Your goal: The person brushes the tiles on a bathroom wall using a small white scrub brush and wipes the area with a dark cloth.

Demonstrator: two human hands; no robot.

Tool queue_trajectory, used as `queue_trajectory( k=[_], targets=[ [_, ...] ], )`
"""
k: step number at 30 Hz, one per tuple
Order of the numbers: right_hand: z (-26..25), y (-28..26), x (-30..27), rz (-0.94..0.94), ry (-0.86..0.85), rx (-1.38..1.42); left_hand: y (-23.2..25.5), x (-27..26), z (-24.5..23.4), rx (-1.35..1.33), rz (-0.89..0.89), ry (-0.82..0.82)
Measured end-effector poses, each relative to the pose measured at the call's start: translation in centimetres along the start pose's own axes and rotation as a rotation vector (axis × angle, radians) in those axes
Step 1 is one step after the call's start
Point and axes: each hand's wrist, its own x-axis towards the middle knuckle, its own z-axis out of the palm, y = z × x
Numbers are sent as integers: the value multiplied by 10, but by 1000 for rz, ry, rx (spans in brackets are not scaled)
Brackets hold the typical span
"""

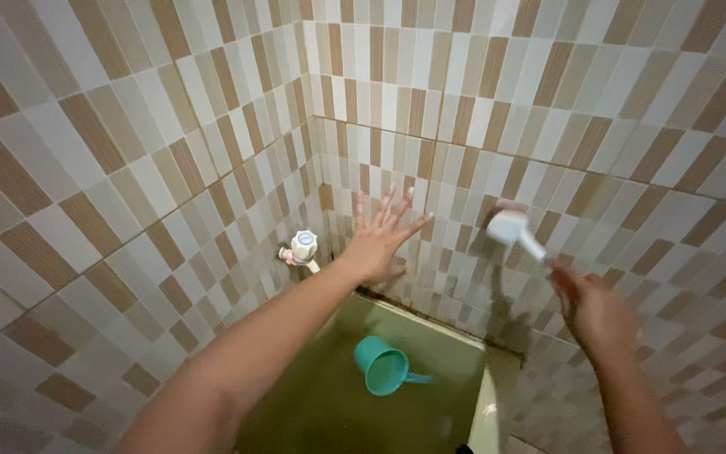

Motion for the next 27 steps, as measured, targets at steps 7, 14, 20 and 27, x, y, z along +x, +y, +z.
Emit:
queue_trajectory(
  k=[7, 14, 20, 27],
  targets=[
    [-7, -5, -2, 6, 346, 328, 11, 2, -1, -8, -10, -106],
    [-12, -1, 10, 17, 385, 47, 16, 1, -6, -43, 12, 23],
    [-5, -2, 18, -33, 163, -70, 23, 5, -9, -32, -23, -54],
    [-13, -10, 11, -108, 275, 104, 17, 1, -7, -38, -16, -24]
  ],
)
